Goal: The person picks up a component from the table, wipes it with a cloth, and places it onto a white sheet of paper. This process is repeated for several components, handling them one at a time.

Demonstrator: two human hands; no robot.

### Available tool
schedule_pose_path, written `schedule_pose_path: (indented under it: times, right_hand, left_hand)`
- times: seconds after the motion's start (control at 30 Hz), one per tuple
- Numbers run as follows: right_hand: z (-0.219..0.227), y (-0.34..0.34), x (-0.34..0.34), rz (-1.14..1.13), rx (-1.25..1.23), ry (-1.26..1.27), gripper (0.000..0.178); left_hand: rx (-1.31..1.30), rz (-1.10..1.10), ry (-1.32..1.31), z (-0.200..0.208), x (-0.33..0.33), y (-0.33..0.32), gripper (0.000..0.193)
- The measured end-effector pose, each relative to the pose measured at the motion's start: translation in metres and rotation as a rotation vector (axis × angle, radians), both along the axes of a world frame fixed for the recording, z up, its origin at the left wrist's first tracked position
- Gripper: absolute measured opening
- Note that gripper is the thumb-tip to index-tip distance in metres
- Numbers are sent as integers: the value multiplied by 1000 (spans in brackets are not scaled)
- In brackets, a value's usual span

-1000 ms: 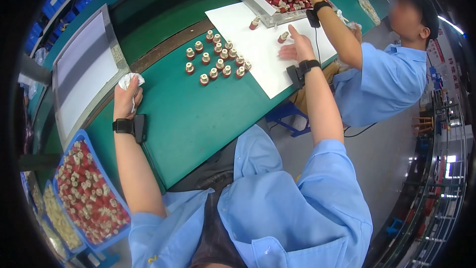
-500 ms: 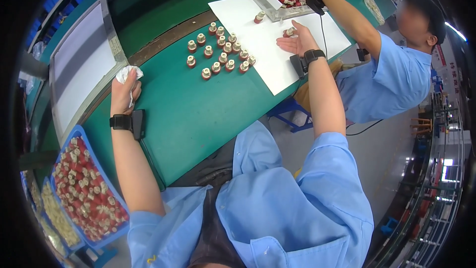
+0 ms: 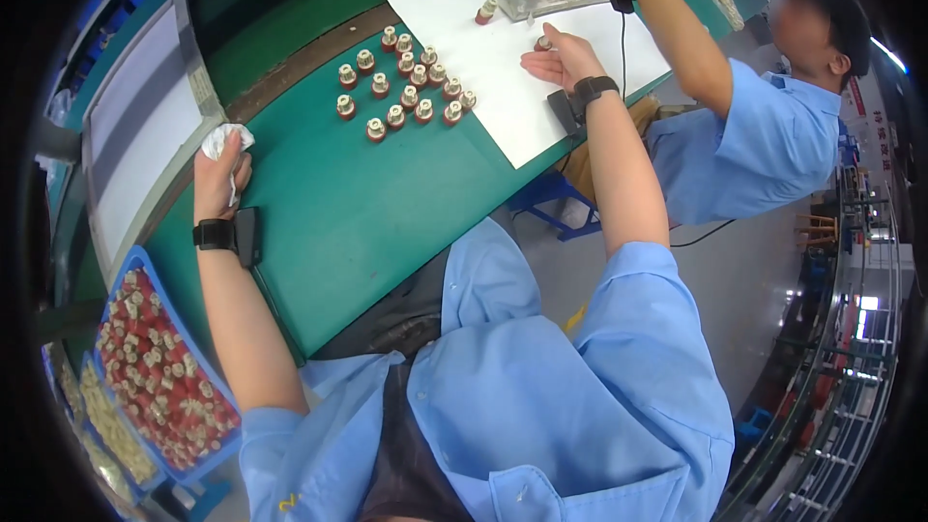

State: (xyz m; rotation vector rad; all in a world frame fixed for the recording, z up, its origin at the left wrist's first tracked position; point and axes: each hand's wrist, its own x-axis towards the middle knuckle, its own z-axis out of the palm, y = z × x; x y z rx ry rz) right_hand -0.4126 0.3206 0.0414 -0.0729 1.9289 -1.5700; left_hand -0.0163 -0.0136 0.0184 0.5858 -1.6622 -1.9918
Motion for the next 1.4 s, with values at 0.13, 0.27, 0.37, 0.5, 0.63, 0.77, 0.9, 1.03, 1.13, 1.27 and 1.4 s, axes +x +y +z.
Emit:
schedule_pose_path:
  times: [0.13,0.27,0.37,0.5,0.63,0.77,0.9,1.03,1.13,1.27,1.4]
  right_hand:
    - [11,-5,21,25,30,95,41]
    - [35,-24,77,213,35,362,32]
    - [63,-53,125,342,-87,545,26]
    - [92,-89,154,657,264,891,22]
    - [86,-119,162,889,174,1236,20]
    - [78,-139,175,1089,360,1570,16]
    - [63,-147,178,1204,475,1634,16]
    - [57,-146,177,1201,528,1602,19]
    - [59,-144,172,1194,474,1602,20]
    - [79,-135,154,994,126,1553,19]
    - [93,-111,97,547,209,1244,30]
  left_hand:
    - [1,19,12,2,0,3,24]
    - [17,-5,16,2,2,3,24]
    - [23,-7,8,6,3,1,24]
    - [58,9,15,4,2,0,24]
    - [72,-15,42,2,1,-1,25]
    - [72,-21,43,2,2,-2,25]
    - [86,-42,36,2,4,-4,26]
    - [87,-18,35,-1,3,-2,26]
    - [79,-42,29,0,2,-5,26]
    - [79,-35,40,-1,3,-7,26]
    - [85,-23,30,0,7,-6,26]
